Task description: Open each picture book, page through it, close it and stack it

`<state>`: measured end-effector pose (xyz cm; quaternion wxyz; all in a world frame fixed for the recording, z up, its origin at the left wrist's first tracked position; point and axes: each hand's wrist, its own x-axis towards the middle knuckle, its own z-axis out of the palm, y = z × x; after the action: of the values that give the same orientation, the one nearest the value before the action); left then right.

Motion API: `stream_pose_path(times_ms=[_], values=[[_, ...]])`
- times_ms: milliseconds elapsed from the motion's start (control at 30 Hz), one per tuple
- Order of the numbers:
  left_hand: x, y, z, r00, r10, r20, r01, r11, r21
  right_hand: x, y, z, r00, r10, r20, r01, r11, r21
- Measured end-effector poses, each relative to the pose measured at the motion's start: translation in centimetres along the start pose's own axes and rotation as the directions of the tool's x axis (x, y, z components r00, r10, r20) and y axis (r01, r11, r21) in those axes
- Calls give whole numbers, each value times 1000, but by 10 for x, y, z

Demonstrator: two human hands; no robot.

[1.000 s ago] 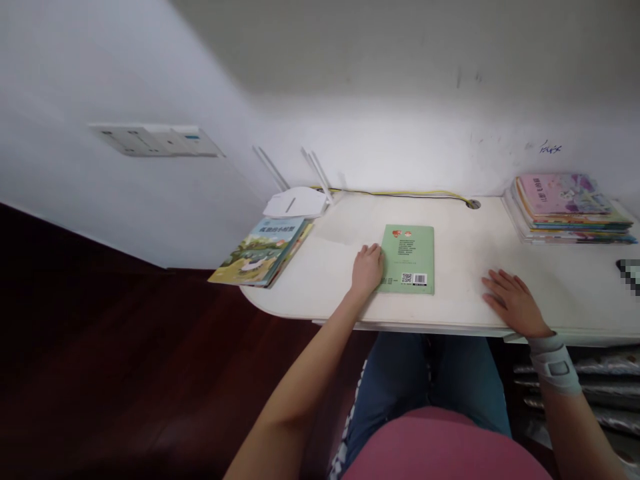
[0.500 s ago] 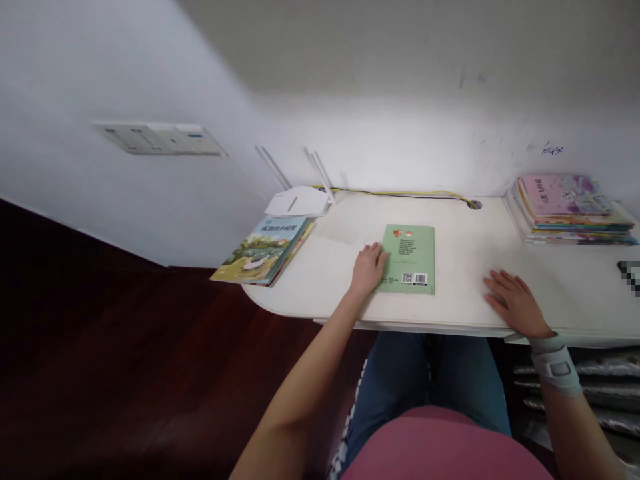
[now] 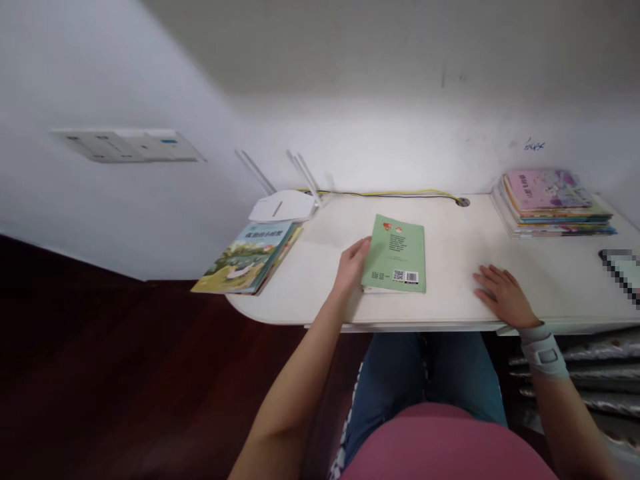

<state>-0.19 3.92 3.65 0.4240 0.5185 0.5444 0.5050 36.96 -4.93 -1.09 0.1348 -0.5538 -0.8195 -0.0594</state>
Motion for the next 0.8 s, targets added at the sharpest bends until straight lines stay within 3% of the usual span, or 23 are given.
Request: stream_pose_path(times_ms=[100,200,267,333,433,533,600,800], values=[[3,31,19,989,43,142,-12,976,-216,1,-2,-2,1000,13,7,-13,1000,15],[0,55,56,937,139,319,-75,975,-207,2,-4,-5,1000,27,7,-27,1000,12],[-8,59,86,869,197,454,-186,980,-69,2,-6,-7,1000,30,7,-30,1000,8],[-17,53,113,795,191,575,-338,928,159,3,-7,-8,1000,28,14,-28,1000,3],[-28,36,141,736,69,673,-517,699,494,4,-7,-9,999,28,40,-28,1000,-2],[-35,20,150,717,-34,696,-610,454,650,5,-7,-10,998,32,57,-32,999,-2],[-36,14,149,713,-49,699,-643,352,680,5,-7,-10,998,34,60,-33,999,-5],[-35,10,135,729,-46,683,-655,243,716,5,-12,-14,998,27,61,-25,999,-43]])
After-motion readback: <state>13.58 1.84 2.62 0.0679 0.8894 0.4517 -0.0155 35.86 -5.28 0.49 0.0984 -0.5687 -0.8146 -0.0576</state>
